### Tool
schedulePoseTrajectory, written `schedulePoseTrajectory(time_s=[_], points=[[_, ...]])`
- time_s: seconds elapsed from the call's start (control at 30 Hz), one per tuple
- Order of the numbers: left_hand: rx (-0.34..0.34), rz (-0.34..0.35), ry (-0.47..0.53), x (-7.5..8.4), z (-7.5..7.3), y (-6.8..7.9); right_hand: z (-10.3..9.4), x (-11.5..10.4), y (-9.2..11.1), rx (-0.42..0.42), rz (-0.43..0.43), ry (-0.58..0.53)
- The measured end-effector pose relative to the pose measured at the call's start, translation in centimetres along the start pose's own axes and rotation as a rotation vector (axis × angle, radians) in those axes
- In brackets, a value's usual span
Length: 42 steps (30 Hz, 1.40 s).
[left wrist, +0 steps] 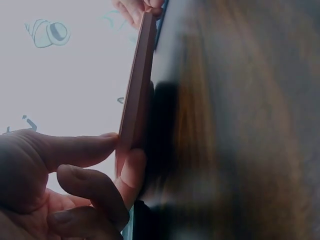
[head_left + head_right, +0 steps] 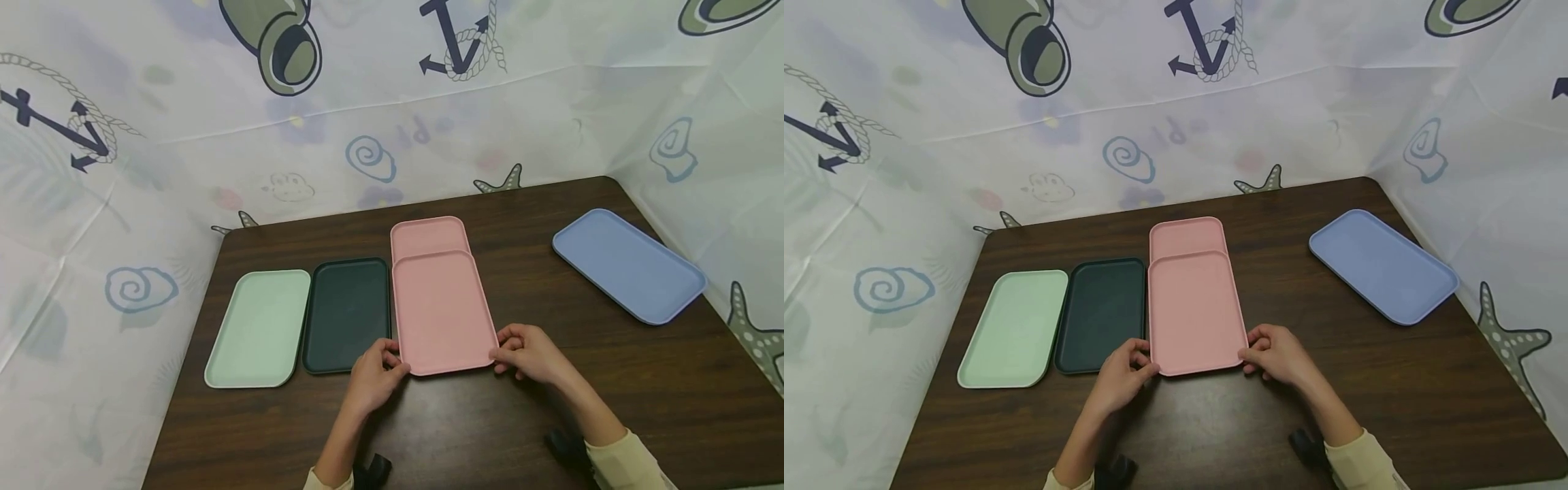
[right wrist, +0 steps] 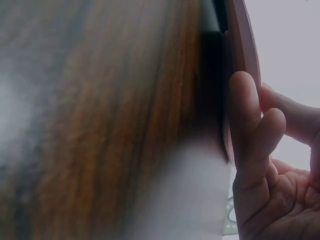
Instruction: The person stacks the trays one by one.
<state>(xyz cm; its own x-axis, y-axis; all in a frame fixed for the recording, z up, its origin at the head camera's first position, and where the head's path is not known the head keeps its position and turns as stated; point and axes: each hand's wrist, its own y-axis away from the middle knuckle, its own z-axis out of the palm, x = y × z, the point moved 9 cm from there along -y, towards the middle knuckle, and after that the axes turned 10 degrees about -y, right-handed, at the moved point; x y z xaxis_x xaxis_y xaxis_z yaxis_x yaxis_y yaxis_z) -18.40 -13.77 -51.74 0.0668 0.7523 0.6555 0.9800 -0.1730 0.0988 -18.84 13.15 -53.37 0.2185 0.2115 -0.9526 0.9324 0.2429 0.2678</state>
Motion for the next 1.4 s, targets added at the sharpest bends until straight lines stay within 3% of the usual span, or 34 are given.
schedulePoseTrajectory(time_s=[0.43,1.07,1.4], points=[[0.128,-0.039,-0.196,0.3,-1.6,-1.8,0.1,-0.7,-2.3,0.035,-0.003,0.0],[0.171,-0.084,-0.251,1.1,-2.1,-4.7,-1.7,-1.4,-4.8,0.182,0.004,0.048],[0.177,-0.073,-0.24,1.0,-2.1,-6.1,-2.1,-1.7,-5.8,0.201,-0.016,0.08]])
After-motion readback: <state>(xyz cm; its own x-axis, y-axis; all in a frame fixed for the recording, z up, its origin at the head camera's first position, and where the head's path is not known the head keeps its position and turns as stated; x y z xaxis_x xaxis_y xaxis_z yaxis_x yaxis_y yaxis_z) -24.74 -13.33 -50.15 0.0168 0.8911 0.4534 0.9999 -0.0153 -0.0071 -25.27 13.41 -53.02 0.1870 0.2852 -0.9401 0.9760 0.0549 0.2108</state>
